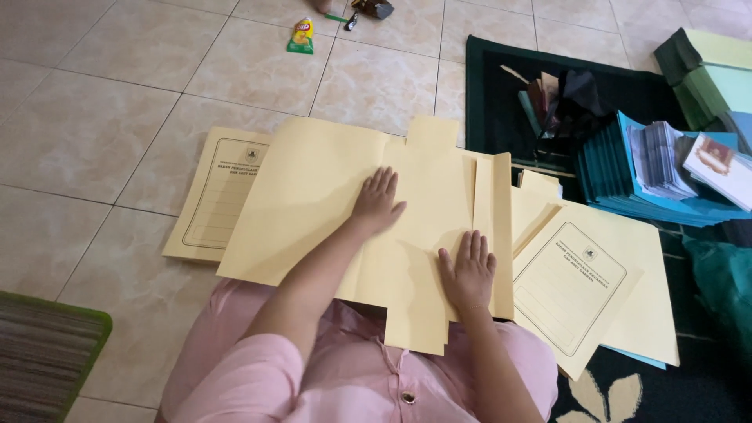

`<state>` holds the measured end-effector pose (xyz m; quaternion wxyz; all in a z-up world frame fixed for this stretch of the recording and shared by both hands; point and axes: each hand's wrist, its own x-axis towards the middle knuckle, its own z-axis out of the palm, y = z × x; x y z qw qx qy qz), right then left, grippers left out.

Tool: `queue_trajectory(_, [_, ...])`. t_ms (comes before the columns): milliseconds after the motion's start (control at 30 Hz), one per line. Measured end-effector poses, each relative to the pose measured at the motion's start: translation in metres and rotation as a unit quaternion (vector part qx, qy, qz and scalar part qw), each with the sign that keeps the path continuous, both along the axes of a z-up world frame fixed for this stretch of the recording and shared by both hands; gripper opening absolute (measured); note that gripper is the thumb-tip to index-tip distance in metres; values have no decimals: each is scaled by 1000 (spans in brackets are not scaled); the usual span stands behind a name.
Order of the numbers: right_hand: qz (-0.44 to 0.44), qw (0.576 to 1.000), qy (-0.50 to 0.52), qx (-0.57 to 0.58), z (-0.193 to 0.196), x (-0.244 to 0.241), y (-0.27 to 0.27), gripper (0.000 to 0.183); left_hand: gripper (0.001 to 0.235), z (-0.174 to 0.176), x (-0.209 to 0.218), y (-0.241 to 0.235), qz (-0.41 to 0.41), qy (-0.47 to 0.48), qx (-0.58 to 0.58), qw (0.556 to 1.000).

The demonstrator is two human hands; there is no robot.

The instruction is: Assembling and creasing paper folders by hand while sitting on the floor.

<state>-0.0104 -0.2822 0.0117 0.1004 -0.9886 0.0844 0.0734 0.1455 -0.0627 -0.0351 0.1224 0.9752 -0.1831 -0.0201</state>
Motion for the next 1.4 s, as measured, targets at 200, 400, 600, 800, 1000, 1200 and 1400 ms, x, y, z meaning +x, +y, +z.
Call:
queue_trajectory(200, [-2, 1000, -4, 0, -2, 1, -1, 86, 78, 29, -54, 4, 0, 7, -3, 1000])
queue_trajectory(400, [-4, 1000, -15, 12, 2, -2, 1, 85, 91, 37, -146, 46, -96, 60, -17, 993])
queue_trajectory(600, [1, 1000, -14, 2, 7, -3, 3, 83, 135, 63, -168, 60, -173, 60, 24, 983])
queue_trajectory(800, [1, 1000, -19, 1, 3, -2, 1, 85, 139, 58, -168, 54, -150, 71, 29, 986])
queue_trajectory(1000, [6, 1000, -27, -2, -12, 3, -6, 88, 138, 41, -166, 53, -139, 42, 46, 988])
queue_trajectory(1200, [8, 999, -37, -4, -8, 0, -4, 85, 131, 39, -166, 53, -136, 37, 31, 989])
queue_trajectory(1400, [13, 998, -58, -7, -25, 5, -11, 85, 95, 16, -162, 48, -102, 17, -26, 994])
